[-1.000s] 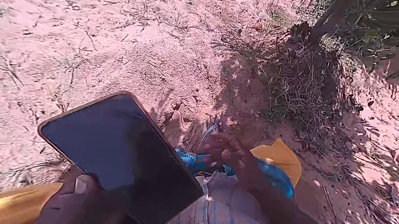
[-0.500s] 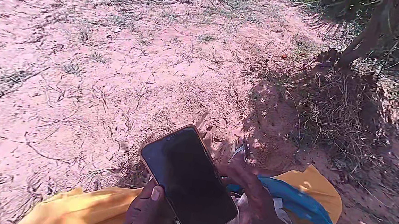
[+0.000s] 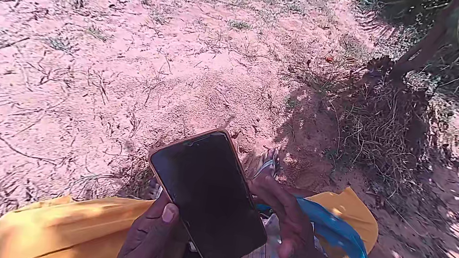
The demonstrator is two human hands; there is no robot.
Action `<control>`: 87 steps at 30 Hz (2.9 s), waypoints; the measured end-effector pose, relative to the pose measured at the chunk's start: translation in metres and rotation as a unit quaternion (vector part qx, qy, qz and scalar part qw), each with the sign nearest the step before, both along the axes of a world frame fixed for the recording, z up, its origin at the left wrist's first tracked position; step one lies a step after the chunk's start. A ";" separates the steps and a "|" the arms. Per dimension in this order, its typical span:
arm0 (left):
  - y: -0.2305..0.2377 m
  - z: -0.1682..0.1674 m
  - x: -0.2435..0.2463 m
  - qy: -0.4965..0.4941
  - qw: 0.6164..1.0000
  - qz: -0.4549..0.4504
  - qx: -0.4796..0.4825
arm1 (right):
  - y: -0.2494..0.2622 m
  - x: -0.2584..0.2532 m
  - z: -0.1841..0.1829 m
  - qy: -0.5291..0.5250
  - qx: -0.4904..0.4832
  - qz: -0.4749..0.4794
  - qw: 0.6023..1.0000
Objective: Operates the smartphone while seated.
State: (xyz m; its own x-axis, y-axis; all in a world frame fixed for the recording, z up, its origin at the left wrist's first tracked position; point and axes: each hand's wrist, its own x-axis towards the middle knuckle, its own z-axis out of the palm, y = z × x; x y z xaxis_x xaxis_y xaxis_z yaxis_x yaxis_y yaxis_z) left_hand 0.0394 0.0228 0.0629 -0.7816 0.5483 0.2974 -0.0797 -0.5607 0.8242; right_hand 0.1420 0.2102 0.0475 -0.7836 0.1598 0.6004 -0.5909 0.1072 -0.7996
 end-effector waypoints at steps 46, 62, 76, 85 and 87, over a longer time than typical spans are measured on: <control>-0.003 -0.010 -0.002 -0.079 0.997 0.020 -0.011 | -0.019 0.000 0.006 -0.239 -0.163 0.101 0.952; 0.000 -0.013 -0.005 -0.123 0.992 0.034 -0.001 | -0.024 -0.009 0.007 -0.245 -0.048 0.032 0.968; -0.006 -0.021 -0.008 -0.094 0.982 -0.132 0.095 | -0.027 -0.005 0.002 -0.246 -0.061 0.043 0.966; -0.009 -0.021 -0.006 -0.092 0.980 -0.143 0.101 | -0.027 -0.003 0.004 -0.254 -0.055 0.049 0.964; -0.009 -0.022 -0.006 -0.091 0.980 -0.145 0.097 | -0.026 -0.002 0.003 -0.254 -0.056 0.052 0.964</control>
State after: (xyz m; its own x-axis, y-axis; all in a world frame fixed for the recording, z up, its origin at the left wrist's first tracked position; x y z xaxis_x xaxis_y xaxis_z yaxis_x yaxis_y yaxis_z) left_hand 0.0333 0.0138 0.0409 -0.6506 0.7022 0.2890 -0.3942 -0.6376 0.6618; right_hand 0.1395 0.1838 0.0509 -0.9871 0.1063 0.1195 -0.1238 -0.0347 -0.9917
